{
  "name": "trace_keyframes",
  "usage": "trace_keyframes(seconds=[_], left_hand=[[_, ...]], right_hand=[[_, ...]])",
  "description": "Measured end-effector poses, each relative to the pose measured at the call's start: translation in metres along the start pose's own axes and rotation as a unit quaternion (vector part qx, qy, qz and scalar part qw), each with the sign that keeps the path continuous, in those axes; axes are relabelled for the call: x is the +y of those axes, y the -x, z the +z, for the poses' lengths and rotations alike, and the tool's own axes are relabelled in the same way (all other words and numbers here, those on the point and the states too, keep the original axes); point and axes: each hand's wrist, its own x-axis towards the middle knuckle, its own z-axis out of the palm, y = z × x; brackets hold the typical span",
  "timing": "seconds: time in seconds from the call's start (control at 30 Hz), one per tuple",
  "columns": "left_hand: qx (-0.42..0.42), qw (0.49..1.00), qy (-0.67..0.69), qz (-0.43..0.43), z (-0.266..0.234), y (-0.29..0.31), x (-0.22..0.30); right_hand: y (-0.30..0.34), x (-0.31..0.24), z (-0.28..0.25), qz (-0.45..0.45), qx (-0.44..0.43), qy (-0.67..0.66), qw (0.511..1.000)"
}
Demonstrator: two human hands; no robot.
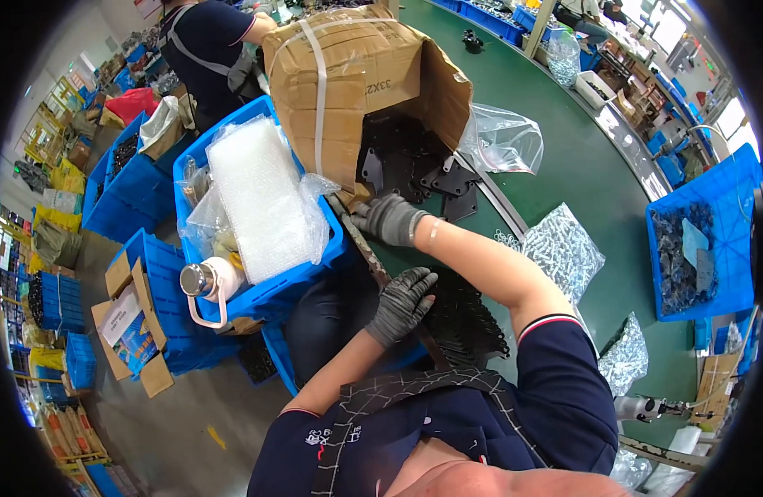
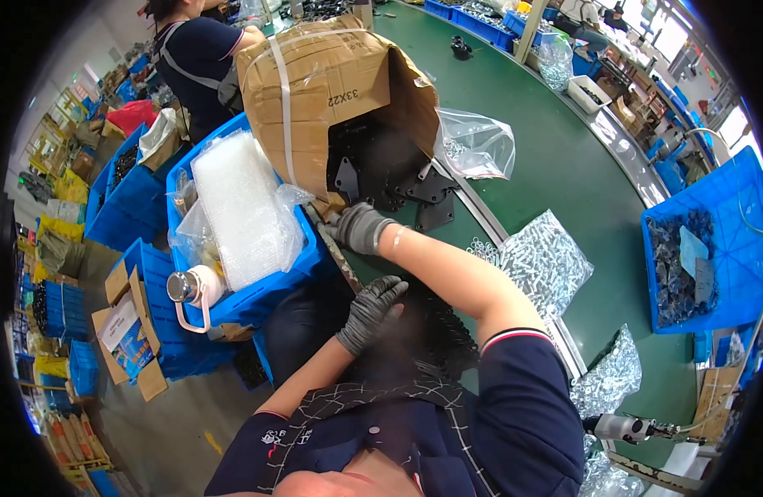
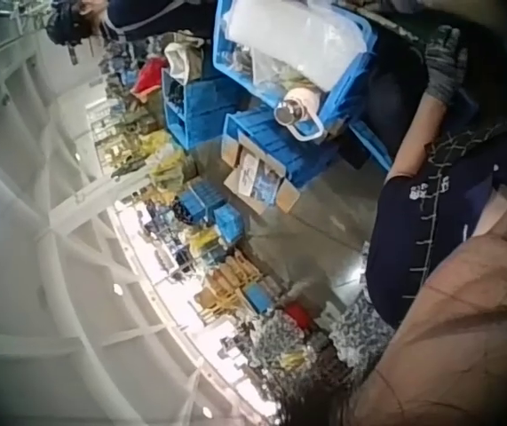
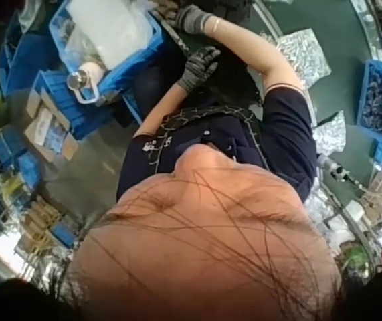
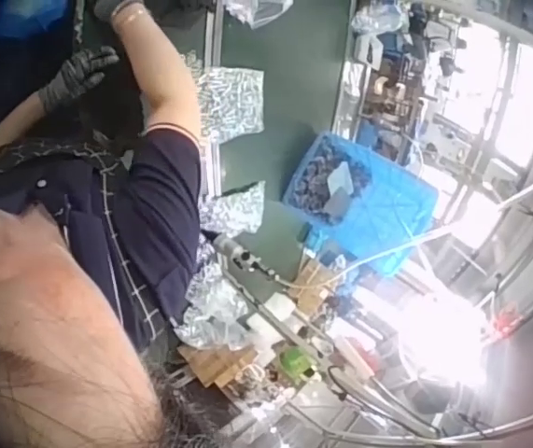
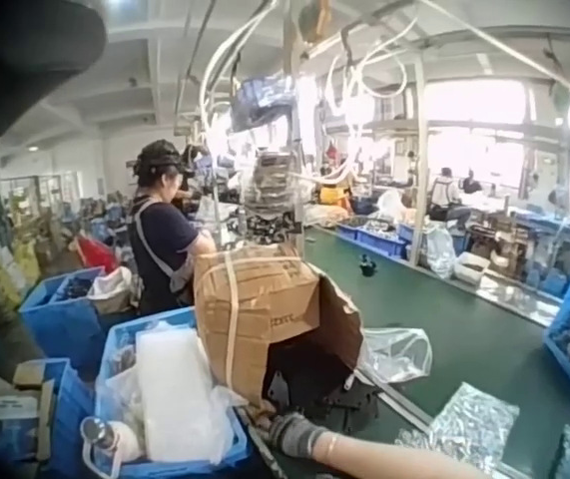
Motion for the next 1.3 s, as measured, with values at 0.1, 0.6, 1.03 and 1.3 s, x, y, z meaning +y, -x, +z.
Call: trace_keyframes(seconds=[0.1,0.6,1.03,1.3], left_hand=[[0.034,0.993,-0.111,0.026,-0.005,-0.001,0.008],[0.024,0.987,-0.154,0.039,-0.01,0.006,0.0],[0.113,0.971,-0.198,0.068,-0.016,-0.005,0.011],[0.038,0.986,-0.148,0.067,-0.018,0.001,0.0]], right_hand=[[-0.015,-0.003,-0.008,0.042,-0.06,0.048,0.996],[0.121,0.081,-0.003,0.233,0.146,-0.122,0.954],[0.144,0.055,-0.024,0.233,-0.069,0.034,0.969],[0.121,0.062,-0.019,0.221,-0.022,-0.279,0.934]])
